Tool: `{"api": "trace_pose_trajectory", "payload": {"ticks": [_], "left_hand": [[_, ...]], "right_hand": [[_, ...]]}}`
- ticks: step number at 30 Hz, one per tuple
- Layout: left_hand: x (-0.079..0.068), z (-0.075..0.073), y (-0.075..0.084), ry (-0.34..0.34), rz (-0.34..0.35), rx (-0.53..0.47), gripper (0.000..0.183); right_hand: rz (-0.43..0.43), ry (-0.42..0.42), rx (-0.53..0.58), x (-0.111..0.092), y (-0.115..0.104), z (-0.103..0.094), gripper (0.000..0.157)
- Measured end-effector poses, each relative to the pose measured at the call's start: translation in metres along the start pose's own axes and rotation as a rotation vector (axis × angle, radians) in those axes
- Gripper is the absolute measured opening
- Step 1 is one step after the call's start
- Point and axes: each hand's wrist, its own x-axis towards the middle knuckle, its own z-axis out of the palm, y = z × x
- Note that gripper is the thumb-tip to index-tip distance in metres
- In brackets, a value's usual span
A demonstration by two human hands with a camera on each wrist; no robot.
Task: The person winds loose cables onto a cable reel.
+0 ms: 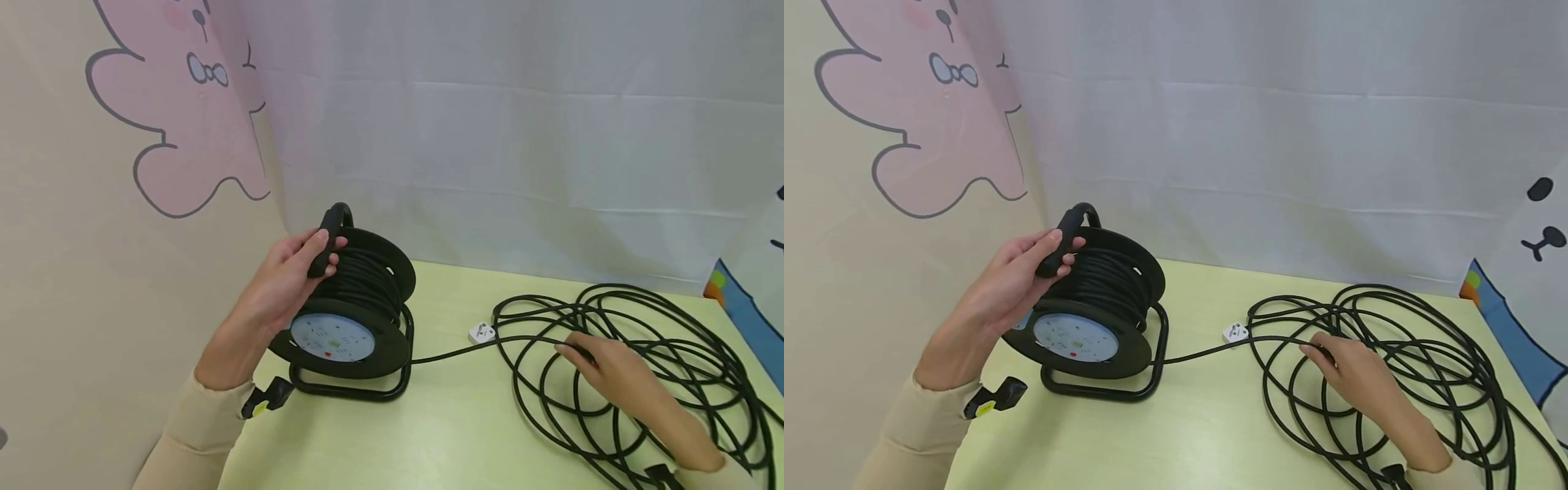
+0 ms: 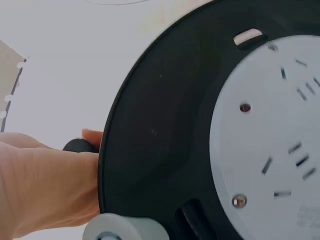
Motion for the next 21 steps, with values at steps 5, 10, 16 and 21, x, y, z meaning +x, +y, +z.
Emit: {"api": "trace_pose_trajectory", "payload": {"ticks": [5,10,16,21], "left_hand": [[-0.008,-0.004,0.0,0.061,0.013,0.244,0.056],[-0.025,-0.007,-0.005,0.232,0.092,0.433,0.053],[-0.043,-0.012,-0.015,0.415,0.219,0.475,0.041],[-0.054,-0.019,-0.026,0.523,0.238,0.491,0.032]], "right_hand": [[0.036,0.035,-0.022,-0.001,0.003,0.0,0.013],[0.082,-0.001,0.006,-0.001,0.003,-0.002,0.012],[0.09,-0.017,0.02,-0.002,0.001,-0.003,0.014],[0.097,-0.015,0.015,-0.003,0.001,-0.003,0.013]]}}
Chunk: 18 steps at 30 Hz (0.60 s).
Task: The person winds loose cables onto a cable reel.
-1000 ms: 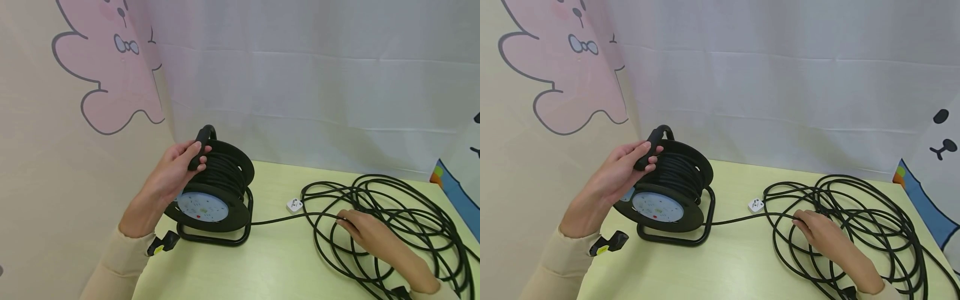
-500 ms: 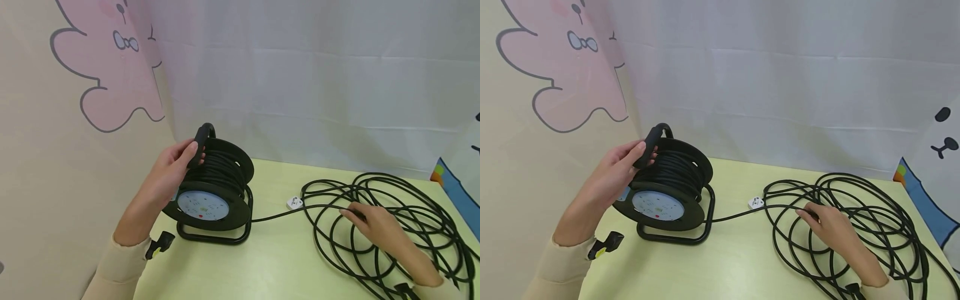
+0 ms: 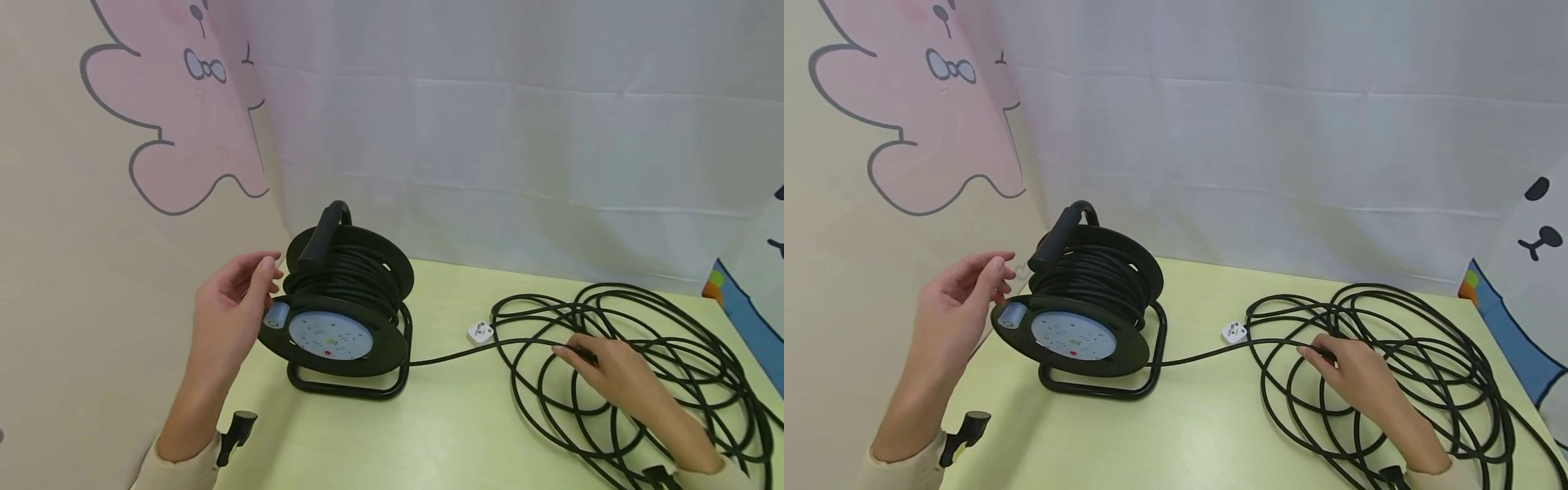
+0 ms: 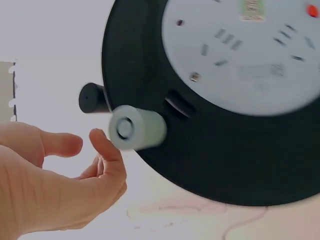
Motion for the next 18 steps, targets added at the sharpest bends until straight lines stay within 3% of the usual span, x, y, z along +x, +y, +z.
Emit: {"api": "trace_pose_trajectory", "payload": {"ticks": [4,8,12,15,18], "left_hand": [[-0.006,-0.007,-0.012,0.046,-0.057,0.051,0.032],[-0.012,-0.014,-0.026,0.067,-0.104,0.168,0.037],[-0.017,-0.019,-0.042,0.022,-0.155,0.27,0.045],[-0.02,-0.019,-0.051,-0.044,-0.19,0.249,0.05],[-0.02,-0.016,-0.057,-0.099,-0.212,0.132,0.054]], "right_hand": [[-0.013,0.013,-0.002,0.0,0.0,0.0,0.013],[-0.012,0.013,0.001,-0.001,0.0,0.001,0.016],[-0.012,0.015,-0.001,-0.001,-0.001,0.0,0.017],[-0.018,0.023,-0.005,-0.001,-0.002,0.0,0.016],[-0.023,0.028,-0.007,-0.002,-0.002,0.001,0.016]]}}
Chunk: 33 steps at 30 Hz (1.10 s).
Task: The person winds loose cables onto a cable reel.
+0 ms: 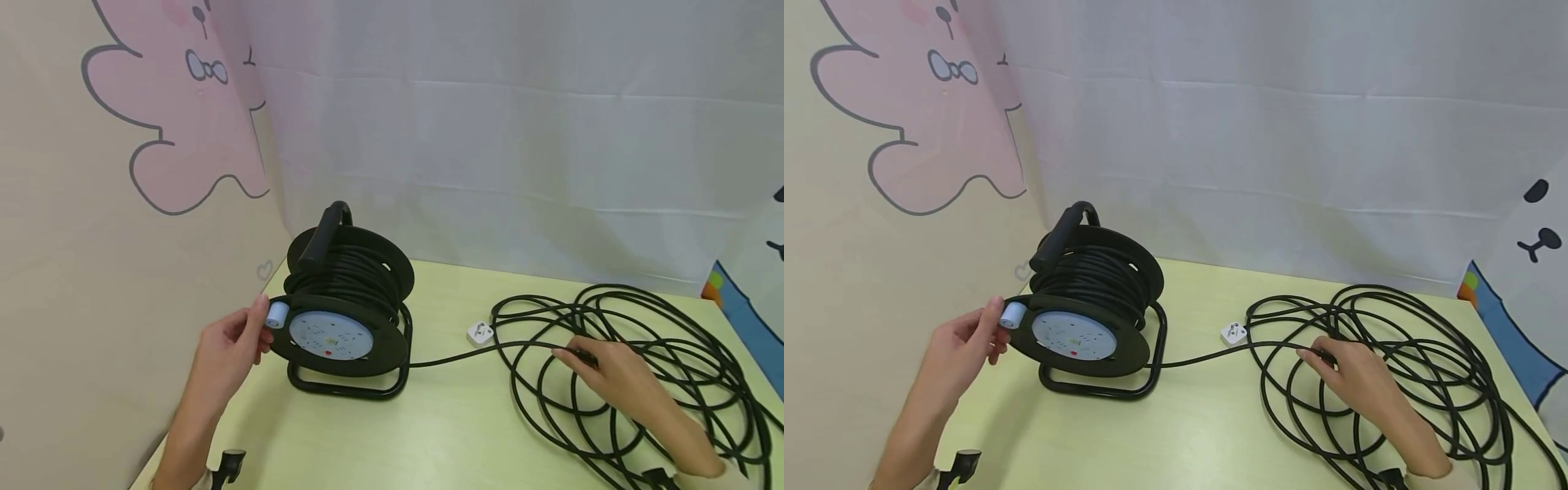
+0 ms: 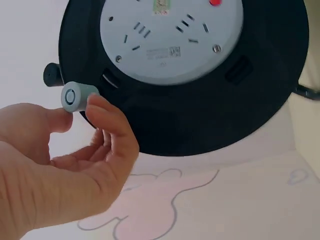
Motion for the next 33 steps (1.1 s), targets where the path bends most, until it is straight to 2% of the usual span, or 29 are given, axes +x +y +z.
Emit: {"api": "trace_pose_trajectory", "payload": {"ticks": [4,8,11,14,18,26,33], "left_hand": [[0.002,0.007,-0.003,-0.121,0.009,-0.193,0.061],[0.003,0.011,-0.005,-0.296,0.01,-0.397,0.065],[0.004,0.012,-0.006,-0.394,-0.002,-0.553,0.059],[0.005,0.011,-0.007,-0.449,-0.001,-0.672,0.049],[0.005,0.01,-0.006,-0.486,-0.009,-0.749,0.043],[0.003,0.014,0.002,-0.476,-0.044,-0.812,0.037],[0.001,0.023,0.012,-0.447,-0.076,-0.79,0.033]], "right_hand": [[-0.022,0.017,-0.009,-0.001,0.0,0.001,0.016],[-0.053,0.044,-0.031,-0.002,0.001,0.003,0.014],[-0.062,0.052,-0.037,-0.003,0.003,0.004,0.011],[-0.066,0.05,-0.04,-0.003,0.003,0.005,0.01],[-0.077,0.053,-0.036,-0.002,0.002,0.005,0.011],[-0.103,0.058,-0.029,-0.001,-0.003,0.004,0.009],[-0.057,-0.037,0.014,-0.003,-0.011,0.005,0.009]]}}
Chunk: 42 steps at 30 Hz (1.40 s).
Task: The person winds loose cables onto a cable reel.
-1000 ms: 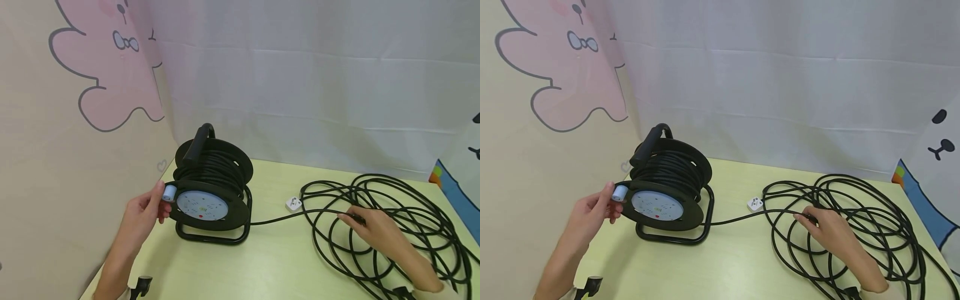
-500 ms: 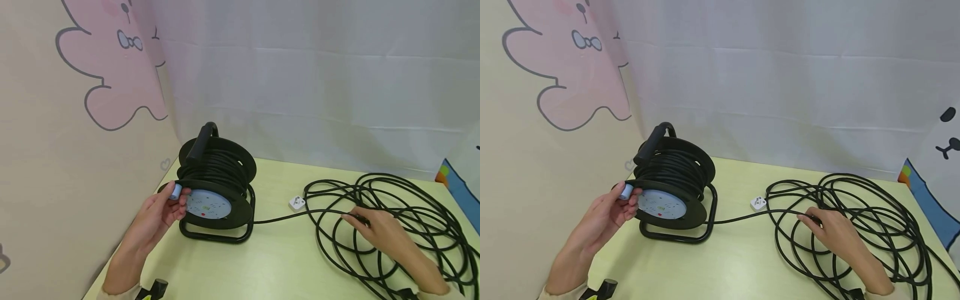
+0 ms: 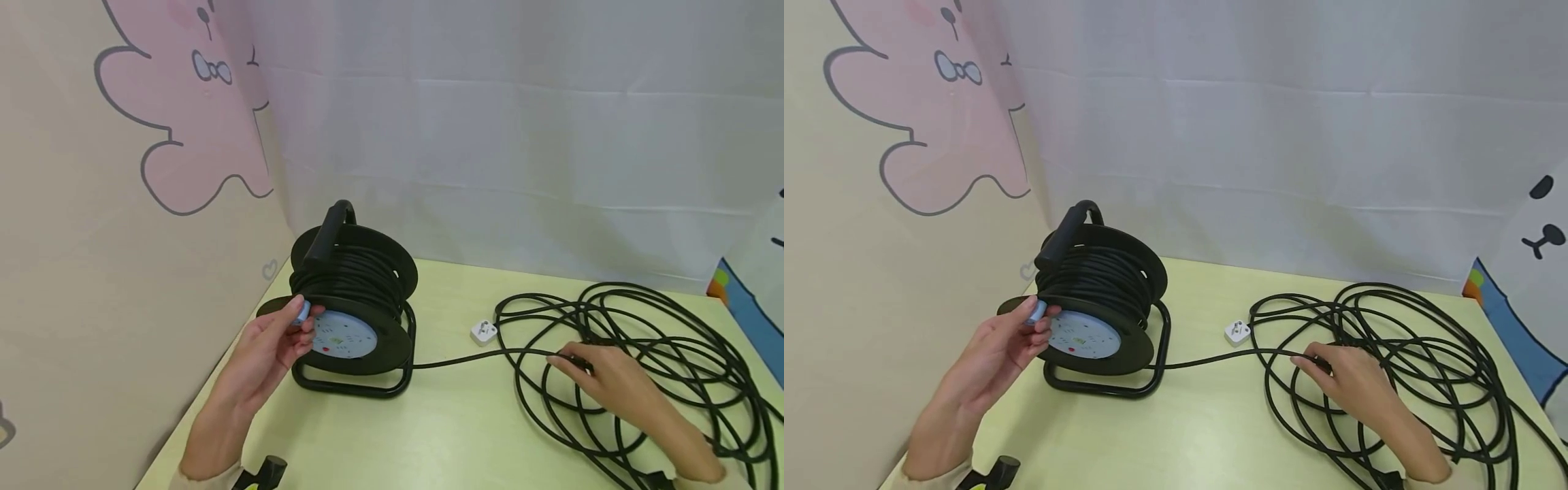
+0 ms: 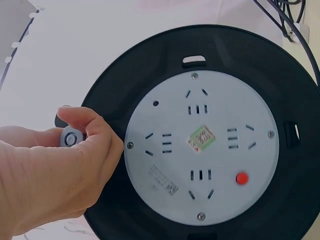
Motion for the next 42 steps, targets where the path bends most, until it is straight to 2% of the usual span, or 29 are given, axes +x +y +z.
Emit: {"api": "trace_pose_trajectory", "payload": {"ticks": [14,22,31,39,42], "left_hand": [[0.002,0.019,-0.007,0.063,-0.019,0.065,0.036],[0.003,0.034,-0.012,0.085,-0.033,0.107,0.044],[0.008,0.056,-0.027,0.03,-0.097,0.112,0.046],[0.015,0.071,-0.051,-0.041,-0.16,0.097,0.043],[0.016,0.073,-0.063,-0.063,-0.186,0.085,0.044]], "right_hand": [[-0.063,0.017,0.002,0.004,-0.005,-0.003,0.016],[-0.039,0.04,-0.073,0.003,-0.008,-0.013,0.019],[-0.04,0.023,-0.084,0.004,-0.01,-0.019,0.006],[-0.002,-0.004,-0.12,0.002,-0.01,-0.027,0.009],[-0.014,0.001,-0.124,0.001,-0.009,-0.028,0.008]]}}
